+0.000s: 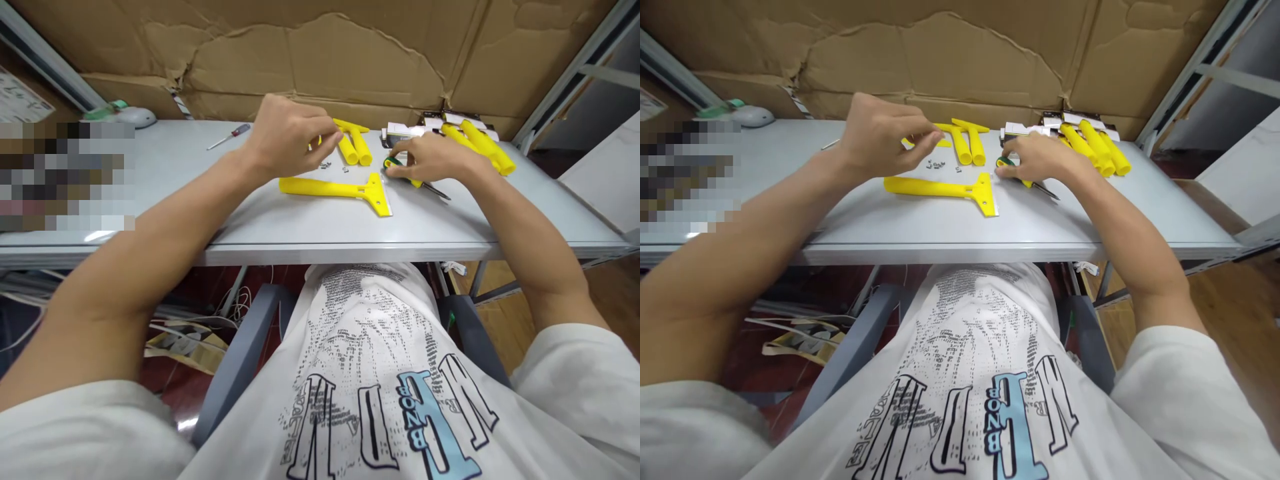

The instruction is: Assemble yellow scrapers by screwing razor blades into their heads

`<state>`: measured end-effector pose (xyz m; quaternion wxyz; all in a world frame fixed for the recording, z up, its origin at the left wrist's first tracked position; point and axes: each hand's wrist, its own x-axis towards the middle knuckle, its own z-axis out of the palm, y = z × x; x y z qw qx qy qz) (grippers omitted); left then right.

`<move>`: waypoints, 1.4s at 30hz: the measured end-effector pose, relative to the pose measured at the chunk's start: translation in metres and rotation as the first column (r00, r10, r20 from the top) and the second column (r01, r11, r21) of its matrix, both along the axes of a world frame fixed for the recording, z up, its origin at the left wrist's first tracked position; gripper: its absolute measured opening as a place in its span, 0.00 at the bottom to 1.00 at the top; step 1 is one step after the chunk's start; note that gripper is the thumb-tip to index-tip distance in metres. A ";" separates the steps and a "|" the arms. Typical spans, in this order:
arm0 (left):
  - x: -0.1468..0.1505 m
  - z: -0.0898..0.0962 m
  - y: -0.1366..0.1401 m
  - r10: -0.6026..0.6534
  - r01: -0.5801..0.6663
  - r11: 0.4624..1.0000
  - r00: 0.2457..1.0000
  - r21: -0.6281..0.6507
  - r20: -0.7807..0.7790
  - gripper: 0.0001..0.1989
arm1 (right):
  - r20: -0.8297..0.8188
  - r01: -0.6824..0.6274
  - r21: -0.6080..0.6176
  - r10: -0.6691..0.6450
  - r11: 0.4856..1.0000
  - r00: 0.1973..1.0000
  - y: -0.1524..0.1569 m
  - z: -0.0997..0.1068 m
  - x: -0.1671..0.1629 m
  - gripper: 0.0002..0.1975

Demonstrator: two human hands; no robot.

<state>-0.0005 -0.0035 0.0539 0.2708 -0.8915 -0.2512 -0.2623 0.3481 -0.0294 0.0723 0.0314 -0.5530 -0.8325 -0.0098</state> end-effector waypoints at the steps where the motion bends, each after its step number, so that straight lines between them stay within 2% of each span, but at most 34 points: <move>1: 0.003 0.001 -0.006 -0.034 0.033 0.999 0.999 -0.028 -0.004 0.35 | 0.032 -0.003 -0.046 0.004 0.999 0.999 -0.001 0.001 0.000 0.36; 3: 0.010 0.000 -0.018 -0.100 0.097 0.987 0.995 -0.126 -0.018 0.33 | 0.075 -0.020 -0.108 0.028 0.994 0.997 -0.002 0.003 0.001 0.39; 5: 0.018 -0.004 -0.029 -0.163 0.151 0.963 0.986 -0.222 -0.038 0.28 | 0.062 -0.046 -0.106 0.053 0.993 0.997 -0.002 0.006 0.005 0.37; 7: 0.024 -0.007 -0.036 -0.207 0.182 0.944 0.976 -0.275 -0.063 0.25 | -0.062 -0.075 -0.062 0.071 0.995 0.996 -0.004 0.008 0.009 0.36; 8: 0.027 -0.009 -0.038 -0.215 0.184 0.939 0.973 -0.290 -0.079 0.24 | -0.193 -0.087 -0.031 0.080 0.996 0.978 -0.005 0.010 0.011 0.36; 9: 0.028 -0.010 -0.038 -0.215 0.178 0.937 0.972 -0.300 -0.095 0.23 | -0.362 -0.099 0.003 0.093 0.995 0.927 -0.008 0.011 0.012 0.36; 10: 0.029 -0.011 -0.038 -0.209 0.167 0.937 0.972 -0.307 -0.110 0.23 | -0.542 -0.111 0.044 0.117 0.993 0.832 -0.011 0.013 0.012 0.38; 12: 0.029 -0.013 -0.036 -0.194 0.144 0.939 0.971 -0.311 -0.137 0.22 | -0.799 -0.139 0.124 0.182 0.982 0.573 -0.020 0.017 0.009 0.41; 14: 0.029 -0.015 -0.034 -0.188 0.132 0.943 0.969 -0.305 -0.162 0.21 | -0.893 -0.185 0.176 0.236 0.967 0.384 -0.031 0.020 0.000 0.43; 15: 0.029 -0.015 -0.032 -0.189 0.131 0.945 0.967 -0.299 -0.173 0.21 | -0.910 -0.217 0.189 0.254 0.958 0.327 -0.037 0.020 -0.005 0.44; 17: 0.029 -0.018 -0.031 -0.205 0.146 0.948 0.961 -0.283 -0.189 0.20 | -0.928 -0.269 0.184 0.258 0.945 0.270 -0.047 0.018 -0.015 0.47; 22: 0.029 -0.021 -0.032 -0.281 0.238 0.940 0.947 -0.244 -0.157 0.20 | -0.931 -0.277 0.182 0.256 0.944 0.262 -0.059 0.005 -0.030 0.55; 26: 0.027 -0.020 -0.033 -0.311 0.266 0.929 0.938 -0.258 -0.153 0.21 | -0.939 -0.313 0.166 0.247 0.935 0.241 -0.058 -0.003 -0.032 0.59; 30: 0.027 -0.022 -0.030 -0.309 0.264 0.929 0.939 -0.261 -0.151 0.20 | -0.936 -0.338 0.147 0.242 0.930 0.257 -0.056 -0.005 -0.032 0.60; 35: 0.026 -0.022 -0.029 -0.314 0.271 0.929 0.938 -0.251 -0.150 0.22 | -0.949 -0.415 0.126 0.231 0.901 0.214 -0.047 -0.009 -0.031 0.58; 39: 0.028 -0.021 -0.032 -0.274 0.222 0.940 0.944 -0.260 -0.185 0.22 | -0.948 -0.465 0.175 0.276 0.868 0.160 -0.033 -0.017 -0.030 0.60; 42: 0.028 -0.021 -0.033 -0.258 0.203 0.942 0.947 -0.267 -0.190 0.20 | -0.942 -0.492 0.189 0.299 0.850 0.154 -0.025 -0.020 -0.029 0.59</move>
